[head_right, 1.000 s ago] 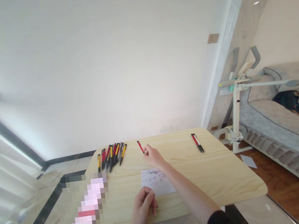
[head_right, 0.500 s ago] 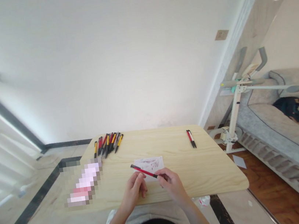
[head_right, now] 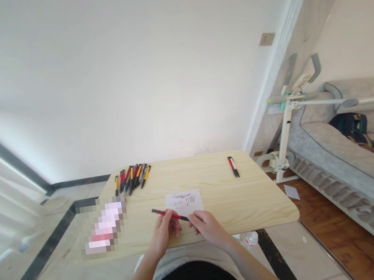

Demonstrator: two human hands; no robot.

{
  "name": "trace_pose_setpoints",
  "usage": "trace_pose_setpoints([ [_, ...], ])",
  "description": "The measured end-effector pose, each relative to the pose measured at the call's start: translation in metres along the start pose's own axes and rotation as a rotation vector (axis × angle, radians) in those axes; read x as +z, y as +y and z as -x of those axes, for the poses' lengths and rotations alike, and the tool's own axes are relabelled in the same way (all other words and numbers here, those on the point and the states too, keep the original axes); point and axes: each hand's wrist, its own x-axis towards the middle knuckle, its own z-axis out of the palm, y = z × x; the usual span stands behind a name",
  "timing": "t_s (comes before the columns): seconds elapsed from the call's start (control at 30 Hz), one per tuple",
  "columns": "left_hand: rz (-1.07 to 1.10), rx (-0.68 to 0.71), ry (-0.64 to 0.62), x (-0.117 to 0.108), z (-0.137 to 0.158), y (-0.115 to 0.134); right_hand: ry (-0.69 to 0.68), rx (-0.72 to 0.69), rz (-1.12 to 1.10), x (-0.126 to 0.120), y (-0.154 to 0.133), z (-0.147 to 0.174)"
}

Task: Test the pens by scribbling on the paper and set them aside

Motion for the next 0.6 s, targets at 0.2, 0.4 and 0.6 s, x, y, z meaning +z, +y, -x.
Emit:
trace_pose_setpoints([
  [0.2,0.015,0.006,-0.014,0.0,0.002,-0.001,-0.021,-0.034,0.015,0.002,-0.006,0.004],
  [0.4,-0.033,0.047,-0.024,0.0,0.003,-0.001,0.004,-0.032,-0.064,0.011,-0.004,0.003],
  [0.6,-0.04,0.021,-0.015,0.0,0.004,0.001,0.023,-0.055,-0.095,0.023,0.007,0.0],
])
